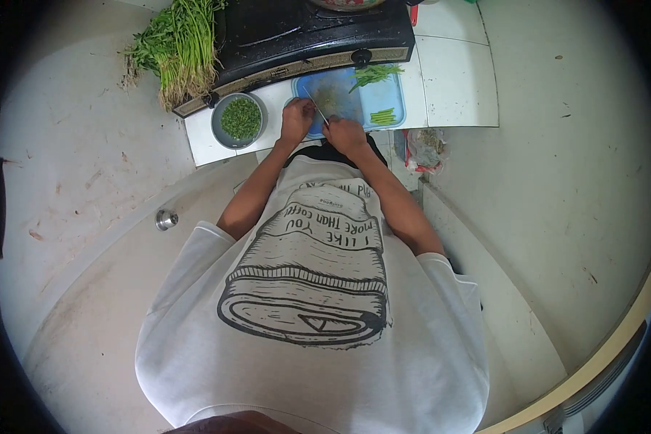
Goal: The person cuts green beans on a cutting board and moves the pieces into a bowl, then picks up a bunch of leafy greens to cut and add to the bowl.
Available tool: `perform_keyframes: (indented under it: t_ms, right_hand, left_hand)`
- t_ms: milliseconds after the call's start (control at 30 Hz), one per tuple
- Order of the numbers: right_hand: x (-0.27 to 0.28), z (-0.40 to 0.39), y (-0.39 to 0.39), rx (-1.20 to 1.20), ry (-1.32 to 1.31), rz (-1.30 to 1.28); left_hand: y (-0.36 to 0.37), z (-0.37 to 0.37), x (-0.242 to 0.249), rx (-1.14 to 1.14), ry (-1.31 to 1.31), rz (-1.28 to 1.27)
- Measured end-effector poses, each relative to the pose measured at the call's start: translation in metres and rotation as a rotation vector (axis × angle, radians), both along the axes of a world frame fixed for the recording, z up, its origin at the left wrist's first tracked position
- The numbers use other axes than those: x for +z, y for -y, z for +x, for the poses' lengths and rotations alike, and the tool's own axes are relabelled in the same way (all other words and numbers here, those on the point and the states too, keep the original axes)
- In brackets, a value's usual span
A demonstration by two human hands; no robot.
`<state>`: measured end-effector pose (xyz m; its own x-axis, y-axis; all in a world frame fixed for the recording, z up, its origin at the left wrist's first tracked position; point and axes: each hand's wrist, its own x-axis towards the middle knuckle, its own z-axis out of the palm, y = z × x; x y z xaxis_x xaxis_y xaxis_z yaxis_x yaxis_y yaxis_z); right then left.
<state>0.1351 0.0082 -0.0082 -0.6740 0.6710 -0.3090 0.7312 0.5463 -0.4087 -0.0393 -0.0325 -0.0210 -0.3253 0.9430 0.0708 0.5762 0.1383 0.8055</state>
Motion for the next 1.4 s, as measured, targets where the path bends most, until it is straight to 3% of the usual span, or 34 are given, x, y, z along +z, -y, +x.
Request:
perform_keyframes:
  t_ms: [1400]
  right_hand:
    - [0.007,0.02,0.002,0.026,-0.031,-0.069]
  left_hand:
    - [0.0,0.003,-0.002,0.047,0.054,-0.016]
